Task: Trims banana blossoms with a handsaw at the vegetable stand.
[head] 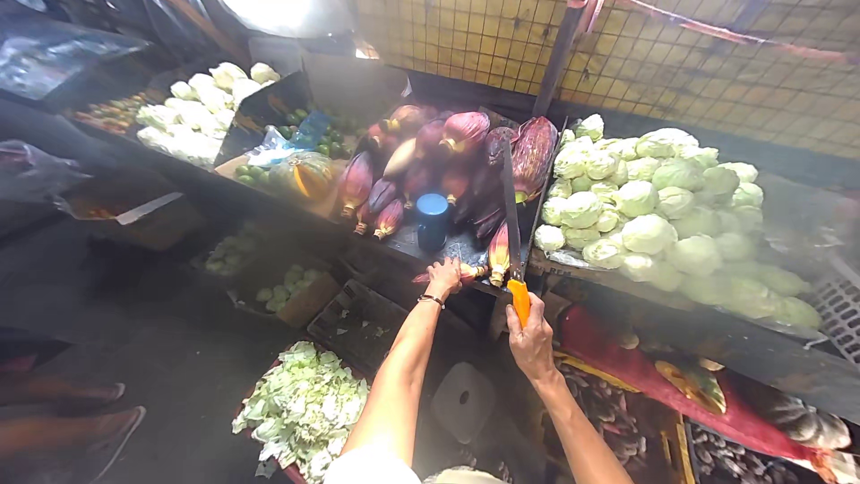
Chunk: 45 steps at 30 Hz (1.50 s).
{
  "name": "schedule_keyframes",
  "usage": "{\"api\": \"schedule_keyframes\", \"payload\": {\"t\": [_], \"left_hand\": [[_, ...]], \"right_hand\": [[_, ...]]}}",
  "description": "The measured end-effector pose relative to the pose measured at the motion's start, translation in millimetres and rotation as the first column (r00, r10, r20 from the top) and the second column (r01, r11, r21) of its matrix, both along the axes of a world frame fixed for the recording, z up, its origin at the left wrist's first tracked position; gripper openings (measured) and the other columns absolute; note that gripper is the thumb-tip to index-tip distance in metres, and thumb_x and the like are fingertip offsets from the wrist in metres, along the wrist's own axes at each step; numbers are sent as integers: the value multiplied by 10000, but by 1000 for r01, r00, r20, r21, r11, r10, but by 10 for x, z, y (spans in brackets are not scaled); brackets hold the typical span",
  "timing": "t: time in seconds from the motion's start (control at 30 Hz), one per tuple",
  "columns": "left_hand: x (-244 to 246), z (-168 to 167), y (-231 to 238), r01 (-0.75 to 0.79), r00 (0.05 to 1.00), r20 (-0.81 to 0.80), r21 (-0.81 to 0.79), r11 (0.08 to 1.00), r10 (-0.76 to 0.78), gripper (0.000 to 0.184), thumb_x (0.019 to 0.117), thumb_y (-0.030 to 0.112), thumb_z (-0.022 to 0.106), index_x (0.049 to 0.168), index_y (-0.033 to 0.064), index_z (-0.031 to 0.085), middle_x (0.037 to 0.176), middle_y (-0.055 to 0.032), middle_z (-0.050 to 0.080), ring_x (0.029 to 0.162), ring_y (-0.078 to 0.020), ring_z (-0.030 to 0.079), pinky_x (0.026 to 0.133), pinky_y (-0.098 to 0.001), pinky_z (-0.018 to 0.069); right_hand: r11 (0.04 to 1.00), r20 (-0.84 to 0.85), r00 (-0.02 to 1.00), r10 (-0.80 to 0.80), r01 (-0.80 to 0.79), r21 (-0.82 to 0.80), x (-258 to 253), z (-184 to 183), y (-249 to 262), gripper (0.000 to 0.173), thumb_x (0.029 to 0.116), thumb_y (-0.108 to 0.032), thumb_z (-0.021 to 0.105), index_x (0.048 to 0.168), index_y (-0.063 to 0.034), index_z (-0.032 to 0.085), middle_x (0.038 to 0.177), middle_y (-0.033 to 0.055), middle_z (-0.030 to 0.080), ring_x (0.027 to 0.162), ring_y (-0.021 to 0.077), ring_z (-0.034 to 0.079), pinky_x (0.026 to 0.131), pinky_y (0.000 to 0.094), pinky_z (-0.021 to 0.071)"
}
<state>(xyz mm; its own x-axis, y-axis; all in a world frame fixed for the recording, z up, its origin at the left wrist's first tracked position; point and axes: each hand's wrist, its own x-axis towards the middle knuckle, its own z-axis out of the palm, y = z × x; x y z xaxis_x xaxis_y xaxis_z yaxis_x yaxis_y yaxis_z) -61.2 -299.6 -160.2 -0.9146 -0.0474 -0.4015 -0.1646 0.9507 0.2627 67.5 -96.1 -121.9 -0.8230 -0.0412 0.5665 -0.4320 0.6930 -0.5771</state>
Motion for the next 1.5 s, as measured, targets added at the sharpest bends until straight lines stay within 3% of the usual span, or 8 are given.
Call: {"api": "schedule_keyframes", "payload": {"t": [0.3, 0.6, 1.13, 1.33, 1.47, 1.5], "left_hand": [[-23, -7, 6, -4, 1000, 12, -5, 1000, 4, 755, 868, 173, 726, 1529, 38, 386, 1533, -291, 398, 1342, -530, 437, 1012, -706, 387], [-47, -46, -2, -10, 1000, 14, -11, 1000, 10, 754, 864, 173, 729, 1527, 49, 392, 1531, -282, 406, 1344, -522, 439, 1013, -708, 385], [-69, -20, 6, -18, 999, 30, -28, 999, 19, 778, 872, 221, 734, 1544, 60, 377, 1555, -288, 376, 1354, -534, 428, 1012, -717, 385], [-55, 21, 13, -18, 999, 47, -37, 999, 19, 804, 858, 232, 758, 1543, 63, 372, 1554, -287, 375, 1349, -530, 434, 1008, -711, 394], [-58, -2, 11, -23, 999, 37, -33, 999, 24, 801, 867, 243, 752, 1548, 64, 369, 1553, -277, 383, 1346, -524, 441, 1009, -707, 398], [-55, -6, 18, -23, 999, 35, -29, 999, 24, 808, 866, 242, 754, 1552, 64, 365, 1556, -278, 379, 1346, -526, 439, 1009, -709, 396]], "right_hand": [[1000, -8, 1000, -9, 9, 9, -14, -94, -5, 433, 954, -155, 615, 1270, 139, 570, 955, 219, 728, 760, 287, 744, 668, 385, 612], [1000, 130, 991, -10, 11, -5, 121, -313, 28, 433, 954, -145, 619, 1282, 133, 569, 958, 237, 722, 773, 322, 741, 686, 446, 609], [999, 216, 976, -39, 46, -26, 235, -378, 122, 438, 960, -167, 617, 1290, 117, 569, 929, 224, 720, 770, 324, 735, 701, 459, 606], [999, 349, 937, 6, 8, -38, 339, -475, 196, 433, 956, -170, 636, 1296, 91, 577, 930, 216, 719, 784, 319, 729, 732, 461, 598], [999, 222, 975, -17, 9, 35, 650, -764, 466, 466, 898, -185, 627, 1262, 104, 597, 892, 199, 722, 707, 288, 728, 651, 430, 609], [999, 224, 974, -38, 29, 45, 781, -767, 540, 462, 876, -145, 642, 1249, 125, 594, 875, 224, 721, 692, 317, 729, 642, 453, 607]]}}
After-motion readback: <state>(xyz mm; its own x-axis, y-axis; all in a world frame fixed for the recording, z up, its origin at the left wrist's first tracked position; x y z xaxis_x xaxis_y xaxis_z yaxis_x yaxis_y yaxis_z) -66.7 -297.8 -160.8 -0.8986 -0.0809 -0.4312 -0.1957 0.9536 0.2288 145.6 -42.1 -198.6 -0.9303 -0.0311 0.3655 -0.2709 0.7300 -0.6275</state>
